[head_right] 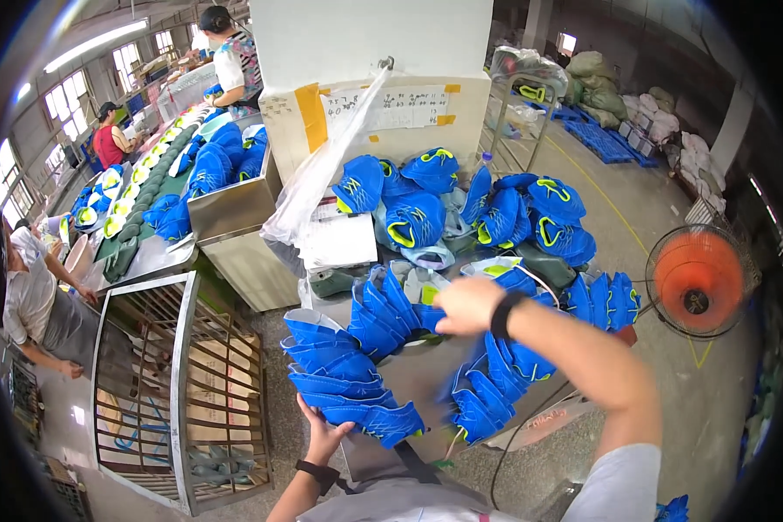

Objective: Preparing blue shoe uppers by inserting white reinforcement components into the heel/collar area in a factory environment.

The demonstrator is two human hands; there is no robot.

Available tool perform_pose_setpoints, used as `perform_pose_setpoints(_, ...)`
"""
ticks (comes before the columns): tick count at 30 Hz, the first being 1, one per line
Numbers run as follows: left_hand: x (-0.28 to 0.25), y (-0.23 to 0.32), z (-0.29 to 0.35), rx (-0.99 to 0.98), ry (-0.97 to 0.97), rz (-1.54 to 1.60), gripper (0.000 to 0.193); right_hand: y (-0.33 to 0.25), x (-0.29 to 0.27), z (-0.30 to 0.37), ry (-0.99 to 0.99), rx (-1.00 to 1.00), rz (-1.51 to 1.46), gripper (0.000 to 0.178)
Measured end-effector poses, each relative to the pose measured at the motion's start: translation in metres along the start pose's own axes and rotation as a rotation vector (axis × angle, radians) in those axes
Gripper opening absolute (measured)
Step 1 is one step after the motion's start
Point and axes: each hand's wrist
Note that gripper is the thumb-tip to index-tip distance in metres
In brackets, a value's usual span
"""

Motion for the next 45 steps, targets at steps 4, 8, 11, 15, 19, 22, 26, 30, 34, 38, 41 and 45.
perform_pose_setpoints(4, -0.003, 0.012, -0.011, -0.065, -0.151, 0.021, 0.136, 0.027, 0.008, -0.078, -0.186, 0.001, 0.142, 0.036)
perform_pose_setpoints(8, -0.012, 0.008, -0.016, -0.104, -0.209, 0.039, 0.138, 0.049, 0.130, -0.127, -0.090, 0.147, -0.070, 0.039)
perform_pose_setpoints(11, -0.023, 0.004, -0.025, -0.173, -0.250, 0.082, 0.139, 0.042, 0.182, -0.131, -0.318, 0.237, 0.006, 0.034)
perform_pose_setpoints(15, -0.028, 0.019, -0.048, -0.199, -0.258, 0.194, 0.131, 0.027, 0.172, -0.139, -0.338, 0.311, -0.007, 0.028)
perform_pose_setpoints(19, -0.038, 0.022, -0.062, -0.235, -0.350, 0.144, 0.128, 0.010, 0.132, -0.154, -0.309, 0.179, -0.509, 0.043)
perform_pose_setpoints(22, -0.037, 0.024, -0.075, -0.340, -0.396, 0.146, 0.127, -0.010, 0.152, -0.151, -0.271, 0.343, -0.594, 0.082)
perform_pose_setpoints(26, -0.031, -0.009, -0.083, -0.262, -0.450, 0.280, 0.122, -0.020, 0.195, -0.131, -0.115, 0.483, -0.809, 0.076)
perform_pose_setpoints(30, -0.049, -0.007, -0.099, -0.266, -0.472, 0.313, 0.121, -0.074, 0.147, -0.144, -0.093, 0.539, -0.675, 0.066)
perform_pose_setpoints(34, -0.045, 0.005, -0.093, -0.295, -0.435, 0.218, 0.116, -0.082, 0.141, -0.142, -0.164, 0.686, -0.341, 0.079)
perform_pose_setpoints(38, -0.025, 0.023, -0.072, -0.479, -0.310, 0.279, 0.113, -0.076, 0.177, -0.133, 0.040, 0.730, -0.448, 0.082)
perform_pose_setpoints(41, -0.031, 0.026, -0.074, -0.559, -0.263, 0.309, 0.112, -0.098, 0.153, -0.160, -0.134, 0.853, -0.257, 0.089)
perform_pose_setpoints(45, -0.039, 0.024, -0.081, -0.620, -0.339, 0.371, 0.113, -0.111, 0.151, -0.175, -0.067, 0.881, -0.177, 0.081)
Point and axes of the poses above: each hand's wrist, its own z-axis away from the middle knuckle, its own x-axis out of the palm, y = z × x, and after that the axes turned 12 degrees about y, right-handed
